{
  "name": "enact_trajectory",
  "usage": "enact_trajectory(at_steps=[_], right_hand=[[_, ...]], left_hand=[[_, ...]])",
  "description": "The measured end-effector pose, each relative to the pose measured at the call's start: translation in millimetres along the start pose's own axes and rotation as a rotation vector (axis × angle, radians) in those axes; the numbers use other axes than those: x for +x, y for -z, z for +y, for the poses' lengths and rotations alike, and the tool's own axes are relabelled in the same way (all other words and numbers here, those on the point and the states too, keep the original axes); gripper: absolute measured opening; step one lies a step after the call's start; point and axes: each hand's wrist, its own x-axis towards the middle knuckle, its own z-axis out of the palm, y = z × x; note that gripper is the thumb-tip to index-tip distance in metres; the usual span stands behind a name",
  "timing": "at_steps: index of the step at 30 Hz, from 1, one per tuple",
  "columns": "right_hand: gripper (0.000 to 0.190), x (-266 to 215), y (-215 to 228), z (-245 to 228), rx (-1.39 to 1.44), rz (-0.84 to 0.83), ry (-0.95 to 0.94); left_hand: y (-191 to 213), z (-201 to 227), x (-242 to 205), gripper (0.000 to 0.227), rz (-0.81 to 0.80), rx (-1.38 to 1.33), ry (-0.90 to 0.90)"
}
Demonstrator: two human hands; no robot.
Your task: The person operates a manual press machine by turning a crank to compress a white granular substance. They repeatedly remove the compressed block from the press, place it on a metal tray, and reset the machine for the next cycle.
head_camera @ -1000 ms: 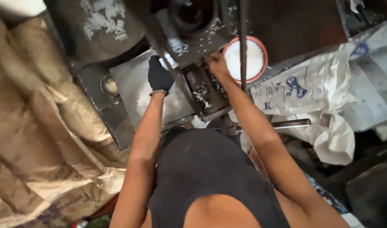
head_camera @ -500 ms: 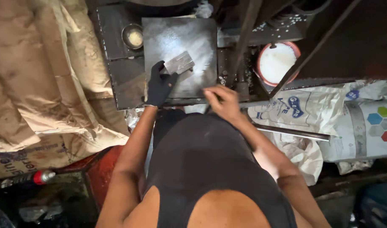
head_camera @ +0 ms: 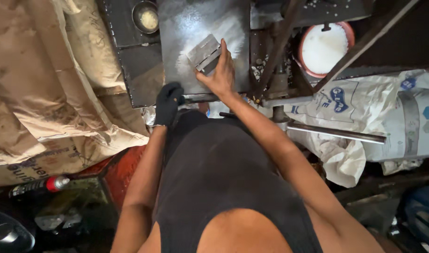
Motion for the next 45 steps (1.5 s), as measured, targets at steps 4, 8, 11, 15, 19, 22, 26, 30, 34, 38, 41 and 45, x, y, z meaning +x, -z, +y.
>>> enact_trajectory(at_steps=[4,8,11,15,19,22,26,30,34,38,41,45], right_hand=[[0.127,-28,23,6,0.033,-0.032,0.046],[0.126,-55,40,31,0.102,-0.114,0.138],[0.102,-56,41,54,0.402,-0.189,0.051],[0.071,0,32,62,0.610,0.057,-0.418],[0.048,35,49,9,0.516,0.042,0.080],[0.049,1,95,-52,-0.242,-0.493,0.851],[0.036,-34,165,-80,-0.082,-0.402,0.845],[0.010,-47,207,-35,0.094,0.202,0.402],[0.010,-53,224,22,-0.044,0.356,0.093],[0.009,-56,225,49,-0.177,0.397,0.132],[0.009,-58,221,54,-0.194,0.407,0.087],[0.007,-55,220,56,-0.192,0.406,0.056]], left_hand=[[-16,23,-9,0.029,-0.151,0.140,-0.239],[-50,69,-23,0.058,-0.356,0.341,-0.113],[-84,94,-32,0.077,-0.353,0.541,0.054],[-124,73,-35,0.063,-0.205,0.633,-0.275],[-132,18,-22,0.044,-0.076,0.841,-0.538],[-135,-2,-14,0.046,-0.243,0.911,-0.418],[-156,20,-4,0.050,-0.281,0.738,-0.300],[-197,55,39,0.056,-0.080,0.665,-0.379],[-230,55,83,0.044,-0.057,0.746,-0.630],[-255,44,145,0.032,-0.092,0.691,-0.929],[-263,39,178,0.025,-0.277,0.989,-0.814],[-269,50,188,0.030,-0.394,0.922,-0.593]])
